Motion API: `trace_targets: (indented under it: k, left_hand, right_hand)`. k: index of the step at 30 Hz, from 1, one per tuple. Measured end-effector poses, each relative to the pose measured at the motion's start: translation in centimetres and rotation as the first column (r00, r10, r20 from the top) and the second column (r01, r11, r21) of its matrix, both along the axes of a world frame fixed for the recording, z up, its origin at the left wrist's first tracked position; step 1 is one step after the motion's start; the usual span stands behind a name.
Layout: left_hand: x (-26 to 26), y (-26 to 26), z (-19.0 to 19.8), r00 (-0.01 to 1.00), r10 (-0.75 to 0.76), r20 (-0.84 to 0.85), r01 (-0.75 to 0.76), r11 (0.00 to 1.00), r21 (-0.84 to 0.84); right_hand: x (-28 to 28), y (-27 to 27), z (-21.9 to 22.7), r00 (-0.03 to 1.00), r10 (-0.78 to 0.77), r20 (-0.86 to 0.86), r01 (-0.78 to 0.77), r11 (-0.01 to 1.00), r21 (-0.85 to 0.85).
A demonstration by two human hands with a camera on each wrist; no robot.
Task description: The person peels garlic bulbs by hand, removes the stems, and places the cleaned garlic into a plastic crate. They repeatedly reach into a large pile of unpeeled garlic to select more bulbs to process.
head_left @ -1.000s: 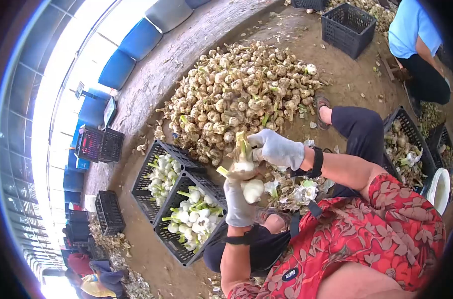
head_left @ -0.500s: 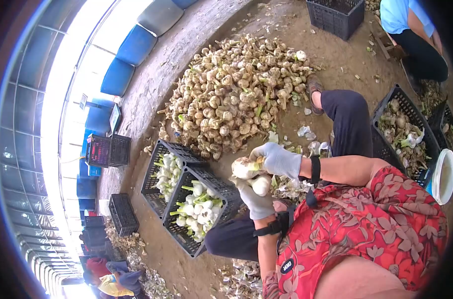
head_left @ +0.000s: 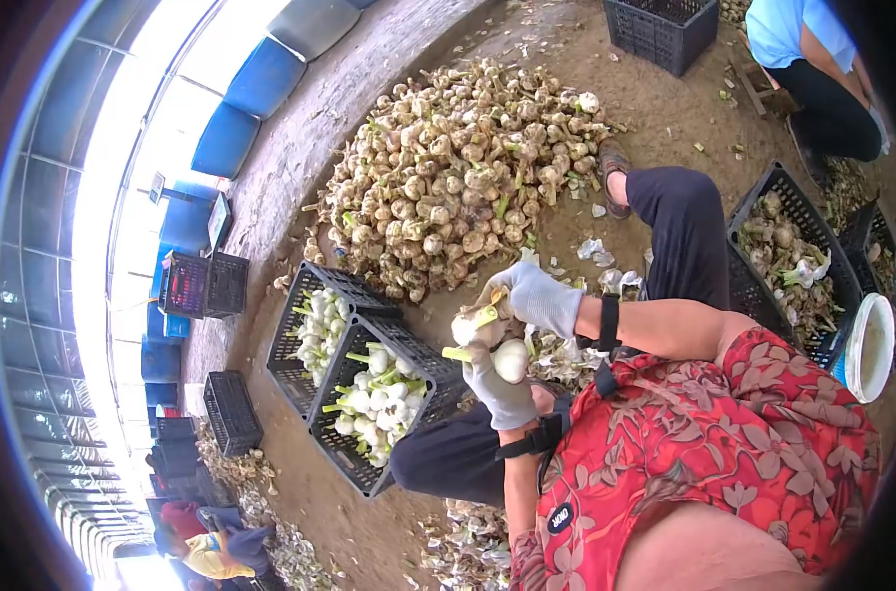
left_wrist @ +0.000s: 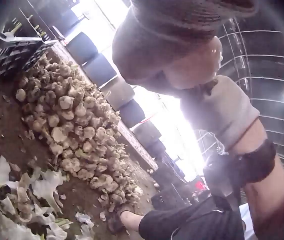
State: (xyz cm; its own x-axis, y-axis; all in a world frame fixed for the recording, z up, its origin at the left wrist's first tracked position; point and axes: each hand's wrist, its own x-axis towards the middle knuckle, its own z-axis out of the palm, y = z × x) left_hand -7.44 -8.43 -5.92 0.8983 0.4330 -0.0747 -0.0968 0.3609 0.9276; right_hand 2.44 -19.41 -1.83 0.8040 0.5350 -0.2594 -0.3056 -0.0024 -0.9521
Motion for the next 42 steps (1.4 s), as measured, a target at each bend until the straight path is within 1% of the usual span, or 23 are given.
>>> trace_targets:
  k: [1,2,4,6,7,8,10,12,15,16,18,19,22,23,25,28,29,31,34,35,37,40,42]
  left_hand:
    - [0.1,-0.2,-0.4,0.999,0.037,0.008,-0.036,0.997,-0.067]
    - [0.1,0.0,-0.9,0.997,0.075,0.017,-0.072,0.988,-0.133]
    - [-0.6,0.8,-1.3,0.999,0.039,-0.014,-0.042,0.962,-0.269]
    - [-0.7,0.8,-1.7,0.997,0.062,-0.037,-0.071,0.925,-0.373]
    - [-0.8,0.6,0.5,0.996,-0.007,0.084,0.054,0.813,-0.579]
    - [-1.1,0.8,1.6,0.986,0.077,0.144,0.01,0.852,-0.523]
    - [-2.0,2.5,2.9,0.938,0.039,0.343,0.205,0.735,-0.646]
    - [-3.4,4.0,2.7,0.945,-0.052,0.323,0.255,0.735,-0.629]
    - [-4.2,4.7,1.5,0.948,-0.163,0.274,0.308,0.687,-0.658]
    - [-4.8,4.6,1.1,0.988,-0.14,0.058,0.149,0.825,-0.545]
    - [-5.0,3.5,0.7,0.982,-0.146,0.123,0.19,0.807,-0.559]
    - [-5.2,3.7,-0.1,0.962,-0.221,0.159,0.272,0.74,-0.616]
    - [-5.7,4.2,-0.3,0.977,-0.192,-0.09,0.124,0.862,-0.492]
    - [-6.0,5.2,-1.5,0.953,-0.303,0.002,0.265,0.832,-0.488]
    - [-6.3,5.5,-1.8,0.906,-0.413,0.095,0.405,0.776,-0.484]
    - [-7.1,5.1,-2.7,0.874,-0.442,0.202,0.461,0.622,-0.634]
    - [-6.9,4.5,-3.0,0.866,-0.406,0.292,0.477,0.498,-0.724]
    - [-7.4,4.7,-2.8,0.939,-0.343,0.011,0.311,0.838,-0.448]
    - [-6.5,5.0,-2.4,0.919,-0.393,0.028,0.371,0.84,-0.396]
    - [-6.4,5.0,-2.6,0.914,-0.405,0.027,0.381,0.831,-0.405]
    - [-6.2,5.1,-3.1,0.892,-0.446,0.067,0.429,0.792,-0.435]
    - [-5.9,3.5,-2.1,0.901,-0.374,0.221,0.41,0.565,-0.716]
    - [-5.7,2.8,-0.5,0.909,-0.404,0.105,0.394,0.748,-0.533]
  right_hand:
    - [-0.1,0.4,-0.4,0.999,-0.007,0.035,0.008,1.0,-0.019]
    - [-0.3,0.7,-0.7,0.958,-0.041,0.282,0.068,0.994,-0.087]
    - [-0.9,1.3,-1.4,0.702,-0.042,0.711,0.223,0.961,-0.164]
    - [-0.2,1.3,-2.8,0.791,-0.07,0.607,0.177,0.977,-0.118]
    - [0.7,0.6,-2.8,0.821,-0.112,0.56,0.259,0.947,-0.19]
    - [2.0,-0.4,-2.8,0.841,-0.164,0.516,0.336,0.905,-0.259]
    - [4.8,-2.8,-4.7,0.647,0.037,0.762,0.515,0.716,-0.472]
    - [5.3,-3.6,-4.7,0.688,0.505,0.521,0.183,0.574,-0.798]
    - [3.1,-1.5,-3.7,0.6,0.449,0.662,-0.045,0.845,-0.532]
    - [2.4,-0.8,-3.0,0.571,0.382,0.727,-0.136,0.917,-0.375]
    - [0.5,-0.4,1.4,0.779,0.413,0.472,-0.38,0.909,-0.17]
    - [0.2,0.4,1.3,0.843,0.419,0.336,-0.414,0.906,-0.091]
    - [0.0,1.5,1.3,0.826,0.528,0.197,-0.529,0.847,-0.054]
    - [-0.1,1.7,1.2,0.818,0.52,0.248,-0.514,0.853,-0.093]
    - [0.0,1.4,1.3,0.83,0.551,0.083,-0.555,0.832,0.031]
    - [-0.1,1.0,0.8,0.827,0.559,-0.062,-0.545,0.823,0.156]
    - [0.1,0.8,0.7,0.818,0.571,-0.07,-0.555,0.815,0.167]
    - [0.4,0.2,1.8,0.827,0.56,-0.041,-0.547,0.82,0.168]
    - [-0.2,-0.4,2.4,0.746,0.514,0.424,-0.531,0.843,-0.087]
    - [-0.3,-0.5,2.3,0.729,0.5,0.467,-0.509,0.852,-0.118]
    - [-0.1,-0.6,1.6,0.805,0.525,0.276,-0.54,0.841,-0.027]
    - [0.2,-1.0,1.4,0.845,0.534,0.034,-0.535,0.84,0.087]
    - [0.5,-1.3,1.3,0.836,0.548,-0.034,-0.536,0.828,0.163]
